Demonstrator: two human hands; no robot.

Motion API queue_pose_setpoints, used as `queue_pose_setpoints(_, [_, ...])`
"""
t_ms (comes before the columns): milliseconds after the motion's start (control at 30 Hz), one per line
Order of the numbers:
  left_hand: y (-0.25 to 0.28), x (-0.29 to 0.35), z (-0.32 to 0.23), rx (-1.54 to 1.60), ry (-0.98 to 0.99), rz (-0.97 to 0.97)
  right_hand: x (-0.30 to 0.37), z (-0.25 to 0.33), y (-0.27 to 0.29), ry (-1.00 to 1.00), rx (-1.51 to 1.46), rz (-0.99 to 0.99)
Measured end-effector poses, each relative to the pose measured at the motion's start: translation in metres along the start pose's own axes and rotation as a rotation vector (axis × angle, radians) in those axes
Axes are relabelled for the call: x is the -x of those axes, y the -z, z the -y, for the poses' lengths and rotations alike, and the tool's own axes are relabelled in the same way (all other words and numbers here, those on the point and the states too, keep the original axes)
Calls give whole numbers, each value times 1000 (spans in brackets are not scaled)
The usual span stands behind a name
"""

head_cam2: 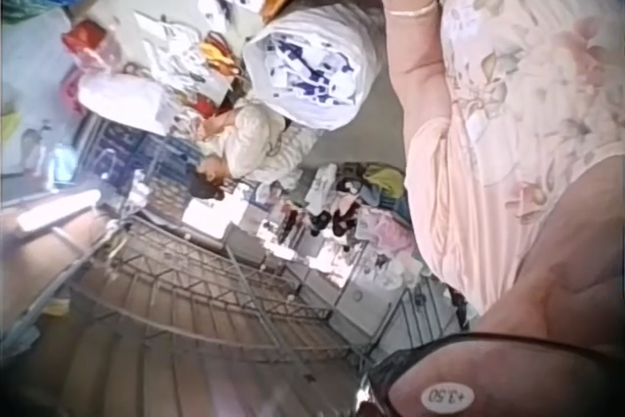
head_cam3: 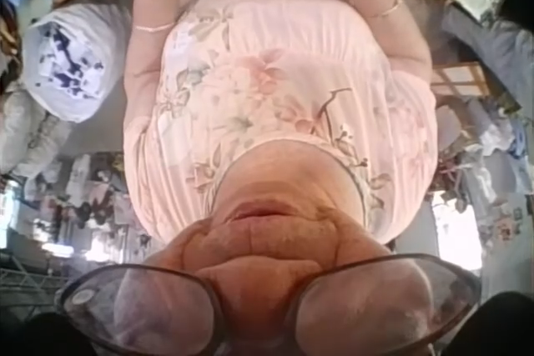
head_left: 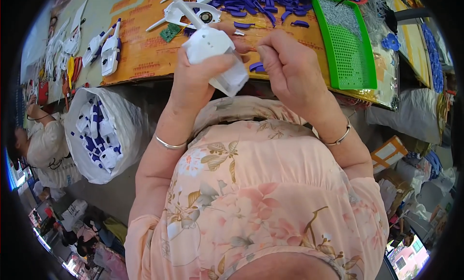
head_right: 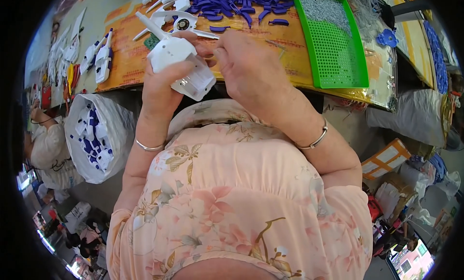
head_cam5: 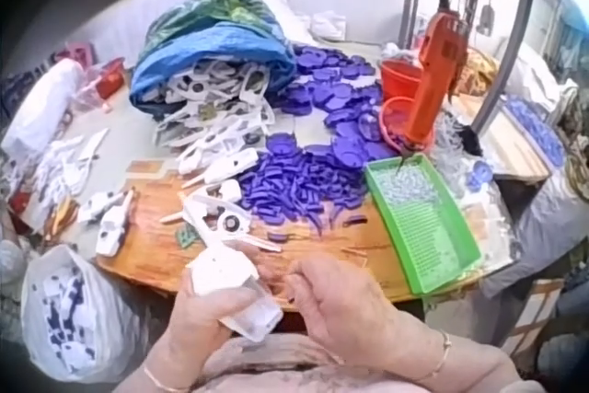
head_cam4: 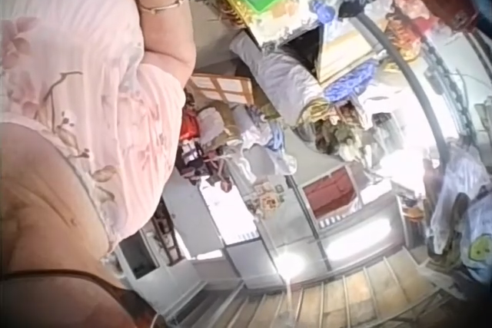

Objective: The person assembles the internal components of a white electronic toy by securing the circuit board, antenna, and internal wiring into the plastic housing with an electric screwdriver.

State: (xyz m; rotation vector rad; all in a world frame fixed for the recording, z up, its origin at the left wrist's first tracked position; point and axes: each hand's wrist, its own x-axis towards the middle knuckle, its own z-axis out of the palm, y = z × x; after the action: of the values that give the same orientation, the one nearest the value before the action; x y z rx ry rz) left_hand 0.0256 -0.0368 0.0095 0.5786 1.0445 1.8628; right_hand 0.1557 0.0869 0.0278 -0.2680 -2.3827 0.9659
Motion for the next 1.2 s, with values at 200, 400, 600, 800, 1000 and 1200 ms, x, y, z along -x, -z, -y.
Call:
queue_pose_setpoints(200, [-9,3,0,-436,-227,28,-4,-17,-2,-146,-298,128])
queue_pose_setpoints(400, [-9,8,4,-675,-289,42,-2,-9,2,-419,-546,275])
queue_pose_setpoints(600, [-8,7,4,-525,-214,30,2,-11,-3,-337,-573,237])
queue_pose_setpoints(800, [-5,4,0,-49,62,-25,6,-15,-10,-282,-626,156])
queue_pose_setpoints(1000, [1,4,8,178,196,-13,9,-13,-10,-272,-658,161])
queue_pose_setpoints(1200, [-2,8,11,106,230,-2,11,-15,-12,-250,-520,127])
